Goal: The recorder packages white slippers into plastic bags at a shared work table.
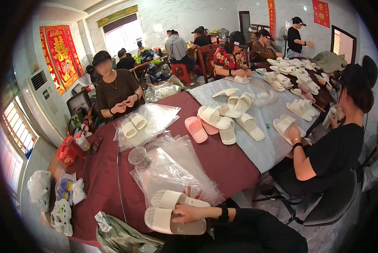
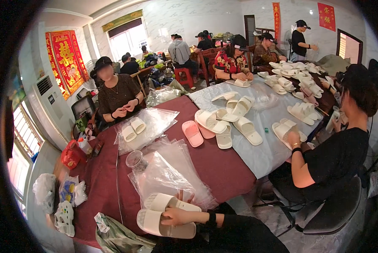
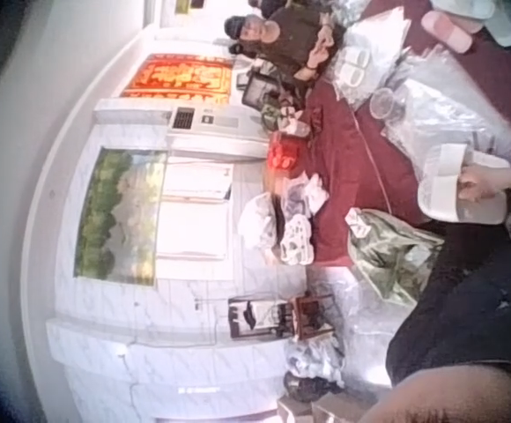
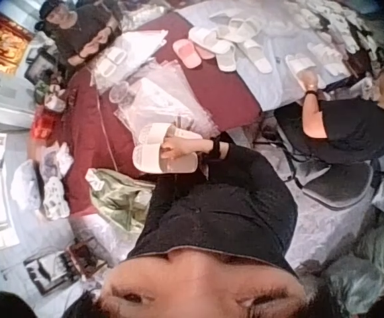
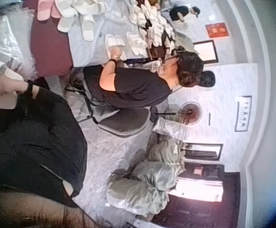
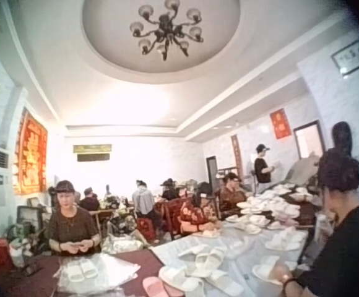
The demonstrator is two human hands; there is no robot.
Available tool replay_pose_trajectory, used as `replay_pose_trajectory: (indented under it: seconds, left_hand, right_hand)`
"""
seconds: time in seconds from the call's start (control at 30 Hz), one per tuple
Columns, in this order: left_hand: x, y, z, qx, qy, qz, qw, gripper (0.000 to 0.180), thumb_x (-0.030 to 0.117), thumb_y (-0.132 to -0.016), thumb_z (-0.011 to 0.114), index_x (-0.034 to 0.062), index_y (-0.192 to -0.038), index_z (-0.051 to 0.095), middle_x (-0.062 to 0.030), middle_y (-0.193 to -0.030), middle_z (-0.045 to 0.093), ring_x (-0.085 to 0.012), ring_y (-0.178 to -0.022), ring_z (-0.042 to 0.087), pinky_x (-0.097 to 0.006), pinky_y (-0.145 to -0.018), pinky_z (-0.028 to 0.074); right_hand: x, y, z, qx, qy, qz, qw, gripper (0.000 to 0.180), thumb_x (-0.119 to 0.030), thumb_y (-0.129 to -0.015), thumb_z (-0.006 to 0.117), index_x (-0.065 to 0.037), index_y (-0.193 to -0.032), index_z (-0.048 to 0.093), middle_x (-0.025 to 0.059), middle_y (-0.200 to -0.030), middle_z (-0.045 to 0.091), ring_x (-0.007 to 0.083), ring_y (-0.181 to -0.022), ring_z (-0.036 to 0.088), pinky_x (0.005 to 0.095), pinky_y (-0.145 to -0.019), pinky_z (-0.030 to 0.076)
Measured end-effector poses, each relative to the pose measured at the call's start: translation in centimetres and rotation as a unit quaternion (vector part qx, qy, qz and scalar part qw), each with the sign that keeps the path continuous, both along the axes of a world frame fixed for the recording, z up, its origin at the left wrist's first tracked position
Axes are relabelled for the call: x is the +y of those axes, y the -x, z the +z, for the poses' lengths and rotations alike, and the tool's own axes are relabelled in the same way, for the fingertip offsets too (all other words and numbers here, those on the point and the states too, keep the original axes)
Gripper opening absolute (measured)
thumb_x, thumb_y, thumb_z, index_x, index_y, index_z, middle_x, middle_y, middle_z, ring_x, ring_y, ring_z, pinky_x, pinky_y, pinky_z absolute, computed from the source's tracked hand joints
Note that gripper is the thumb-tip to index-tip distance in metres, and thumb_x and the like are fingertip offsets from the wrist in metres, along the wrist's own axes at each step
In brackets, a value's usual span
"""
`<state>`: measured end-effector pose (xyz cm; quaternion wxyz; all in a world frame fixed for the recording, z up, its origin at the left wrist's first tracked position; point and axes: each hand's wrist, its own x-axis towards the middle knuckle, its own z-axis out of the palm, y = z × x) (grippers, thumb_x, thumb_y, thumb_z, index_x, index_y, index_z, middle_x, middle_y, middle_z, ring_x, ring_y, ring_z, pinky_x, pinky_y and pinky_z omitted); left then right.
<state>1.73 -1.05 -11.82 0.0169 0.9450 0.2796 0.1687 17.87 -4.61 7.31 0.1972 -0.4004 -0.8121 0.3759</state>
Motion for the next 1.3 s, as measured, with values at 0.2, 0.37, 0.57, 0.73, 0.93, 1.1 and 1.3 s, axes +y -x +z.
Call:
replay_pose_trajectory:
  seconds: [0.2,0.37,0.57,0.73,0.93,1.1,1.3]
  left_hand:
    - [1.2,-2.6,-0.1,0.008,-0.025,0.002,1.0,0.071,0.049,-0.075,0.06,0.0168,-0.135,0.041,-0.0101,-0.139,0.041,-0.0298,-0.13,0.034,-0.051,-0.108,0.02]
    - [3.0,-5.9,1.0,0.007,-0.038,0.004,0.999,0.071,0.05,-0.074,0.061,0.0164,-0.135,0.042,-0.0104,-0.139,0.041,-0.0296,-0.13,0.034,-0.051,-0.108,0.021]
    - [1.8,-8.6,8.9,0.075,-0.058,0.019,0.995,0.074,0.056,-0.075,0.055,0.019,-0.137,0.038,-0.0074,-0.142,0.038,-0.0291,-0.132,0.031,-0.052,-0.108,0.018]
    - [1.5,-8.1,11.8,0.009,0.149,0.059,0.987,0.069,0.056,-0.075,0.055,0.0208,-0.134,0.044,-0.0058,-0.141,0.039,-0.0283,-0.132,0.032,-0.053,-0.105,0.021]
    - [2.3,-6.2,12.3,-0.158,0.365,-0.06,0.916,0.051,0.043,-0.078,0.06,0.015,-0.121,0.057,-0.0141,-0.135,0.045,-0.0341,-0.126,0.039,-0.057,-0.1,0.028]
    - [1.5,-3.7,13.9,0.015,0.053,0.126,0.991,0.043,0.038,-0.079,0.061,0.0158,-0.116,0.059,-0.0201,-0.132,0.046,-0.0445,-0.12,0.039,-0.057,-0.098,0.029]
    - [1.3,-2.3,13.6,0.018,0.115,0.061,0.991,0.048,0.04,-0.077,0.063,0.017,-0.119,0.058,-0.0207,-0.131,0.046,-0.0417,-0.117,0.04,-0.052,-0.097,0.032]
  right_hand:
    - [2.1,-0.7,-3.1,-0.009,-0.091,-0.168,0.982,0.036,-0.039,-0.083,0.059,-0.005,-0.095,0.065,0.0194,-0.104,0.058,0.0382,-0.102,0.05,0.0447,-0.089,0.039]
    - [2.3,-3.6,-3.0,-0.063,-0.097,-0.258,0.959,0.033,-0.036,-0.081,0.06,-0.006,-0.093,0.067,0.0181,-0.104,0.06,0.038,-0.102,0.05,0.0463,-0.088,0.04]
    - [1.7,-6.4,-3.9,-0.067,-0.118,-0.352,0.926,0.033,-0.036,-0.081,0.059,-0.006,-0.092,0.067,0.0192,-0.097,0.059,0.0383,-0.098,0.05,0.046,-0.083,0.042]
    - [1.0,-7.1,-3.7,-0.057,-0.124,-0.422,0.896,0.035,-0.037,-0.082,0.058,-0.006,-0.095,0.066,0.0162,-0.086,0.059,0.0364,-0.092,0.05,0.0468,-0.077,0.042]
    - [0.4,-8.4,-5.1,-0.02,-0.09,-0.496,0.864,0.037,-0.039,-0.081,0.059,-0.006,-0.098,0.065,0.017,-0.084,0.059,0.0376,-0.092,0.05,0.0479,-0.075,0.041]
    - [-1.1,-10.2,-5.3,-0.056,-0.063,-0.508,0.857,0.043,-0.043,-0.081,0.059,-0.002,-0.093,0.063,0.0222,-0.095,0.059,0.0412,-0.097,0.049,0.0498,-0.079,0.04]
    - [-1.6,-10.3,-6.2,-0.057,-0.052,-0.48,0.874,0.043,-0.043,-0.082,0.058,-0.002,-0.093,0.063,0.0217,-0.099,0.058,0.0395,-0.102,0.048,0.0507,-0.083,0.04]
